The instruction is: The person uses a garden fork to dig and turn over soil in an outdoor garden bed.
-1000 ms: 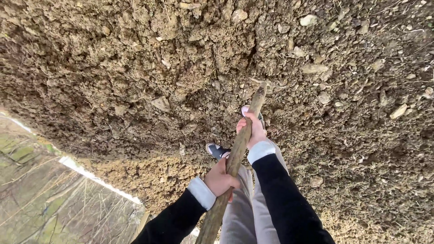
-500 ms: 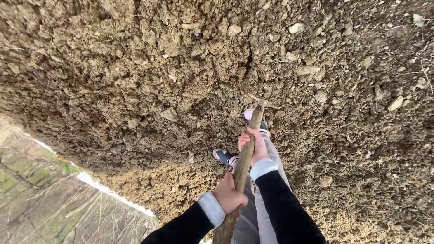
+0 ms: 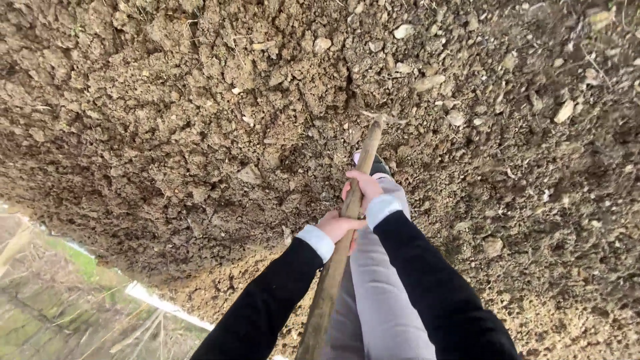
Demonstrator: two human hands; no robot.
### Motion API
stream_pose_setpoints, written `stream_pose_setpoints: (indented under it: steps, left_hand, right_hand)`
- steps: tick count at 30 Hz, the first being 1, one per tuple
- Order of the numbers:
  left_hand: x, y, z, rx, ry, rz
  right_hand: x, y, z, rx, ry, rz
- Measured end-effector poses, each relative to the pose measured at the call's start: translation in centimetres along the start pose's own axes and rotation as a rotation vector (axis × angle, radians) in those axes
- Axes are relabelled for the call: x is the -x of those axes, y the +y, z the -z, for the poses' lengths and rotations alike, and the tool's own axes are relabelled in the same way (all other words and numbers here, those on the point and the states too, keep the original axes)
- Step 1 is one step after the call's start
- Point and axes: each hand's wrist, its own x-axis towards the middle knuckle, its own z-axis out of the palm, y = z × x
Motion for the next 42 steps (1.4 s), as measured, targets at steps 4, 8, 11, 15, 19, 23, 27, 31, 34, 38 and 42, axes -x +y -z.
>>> stream_pose_setpoints:
  steps: [4, 8, 11, 15, 19, 23, 27, 31, 34, 38, 42]
  left_hand:
    - [-0.9, -3.4, 2.5, 0.066, -0.023, -0.006]
    - [-1.5, -4.0, 3.4, 0.026, -0.039, -0.027]
    - [-1.5, -4.2, 3.2, 0.010, -0.032, -0.046]
    - [-3.7, -4.7, 4.0, 0.017, -0.006, -0.020]
    - [-5.0, -3.2, 3.9, 0.010, 0.000, 0.007]
    - [-8.5, -0.8, 2.0, 0.039, -0.005, -0.040]
    - [-10.5, -0.1, 0.6, -0.012, -0.014, -0.011]
    - [-10.5, 1.1, -1.2, -0.009, 0.011, -0.005]
    - [-12.8, 0.8, -1.3, 0.041, 0.025, -0.006]
    - [-12.0, 2.2, -2.5, 0.023, 0.062, -0.024]
    - [-11.0, 2.2, -1.7, -0.102, 0.080, -0.059]
  right_hand:
    - [-1.8, 0.5, -0.8, 0.048, -0.043, 0.015]
    - [-2.9, 1.2, -1.0, 0.009, -0.033, 0.050]
    - [-2.9, 1.5, -0.7, 0.028, -0.016, 0.071]
    - [-3.3, 1.2, -0.9, -0.073, 0.001, 0.002]
    - [-4.5, -0.5, -1.7, -0.008, 0.009, 0.024]
    - [-5.8, -5.0, -2.3, 0.231, 0.038, 0.073]
    - [-4.0, -7.5, -2.2, 0.230, 0.017, 0.066]
    - [-4.4, -9.2, -1.8, 0.343, -0.016, 0.064]
    - [-5.7, -9.9, -1.9, 0.499, -0.039, 0.076]
    - [-4.1, -10.7, -2.5, 0.416, -0.015, 0.071]
    - [-5.4, -10.2, -2.1, 0.417, -0.006, 0.071]
